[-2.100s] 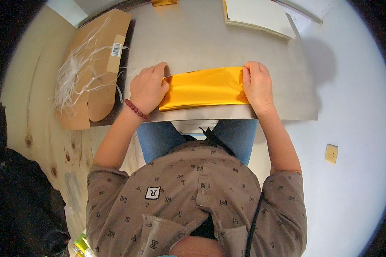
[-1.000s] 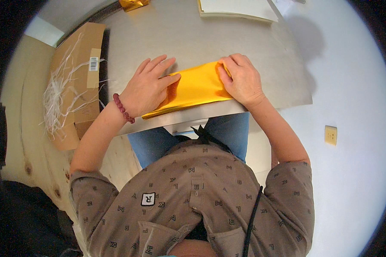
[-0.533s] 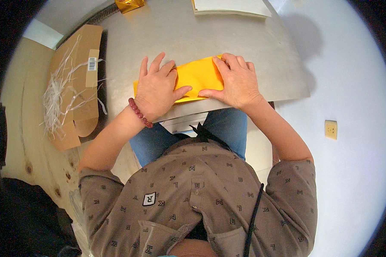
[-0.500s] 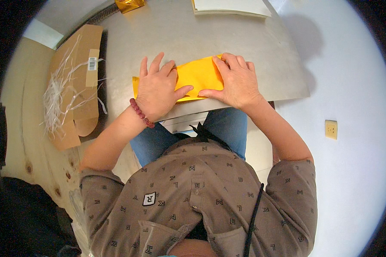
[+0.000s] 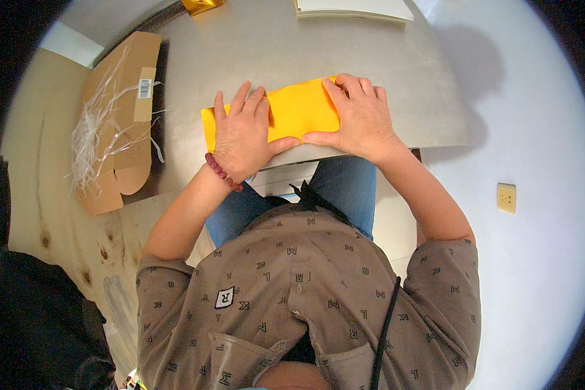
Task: The person folds a gold-colored sheet of paper into a small origami shape on a table. They make multiple precise folds, crease the edges, and complete one finished piece before starting a second sheet. The finished origami is placed on the table next to another completed piece.
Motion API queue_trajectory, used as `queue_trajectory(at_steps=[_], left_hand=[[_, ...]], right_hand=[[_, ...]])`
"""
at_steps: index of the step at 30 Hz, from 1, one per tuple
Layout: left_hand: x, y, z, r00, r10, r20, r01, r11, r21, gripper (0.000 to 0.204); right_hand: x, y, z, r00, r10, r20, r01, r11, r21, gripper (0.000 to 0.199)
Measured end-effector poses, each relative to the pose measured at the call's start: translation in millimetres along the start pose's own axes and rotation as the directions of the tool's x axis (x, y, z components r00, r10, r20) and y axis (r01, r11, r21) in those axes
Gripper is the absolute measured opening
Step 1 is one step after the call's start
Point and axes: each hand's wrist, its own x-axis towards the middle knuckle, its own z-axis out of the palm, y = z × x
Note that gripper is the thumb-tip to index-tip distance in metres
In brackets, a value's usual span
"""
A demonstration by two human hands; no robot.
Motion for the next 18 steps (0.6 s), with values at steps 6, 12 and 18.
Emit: queue_trajectory(at_steps=[6,12,18], left_hand=[[-2,-5,-1,1.000,0.009,0.008,-0.009,0.999,-0.031,0.103],[-5,-8,3,1.000,0.011,0.011,-0.011,0.999,-0.048,0.108],[-4,-7,3,1.000,-0.009,0.017,0.010,0.998,-0.067,0.109]], right_hand=[[1,14,-2,0.998,-0.049,0.045,0.047,0.997,0.058,0.109],[1,33,-8,0.990,-0.071,0.118,0.048,0.981,0.190,0.107],[-4,59,-21,0.976,-0.037,0.216,-0.022,0.964,0.266,0.105]])
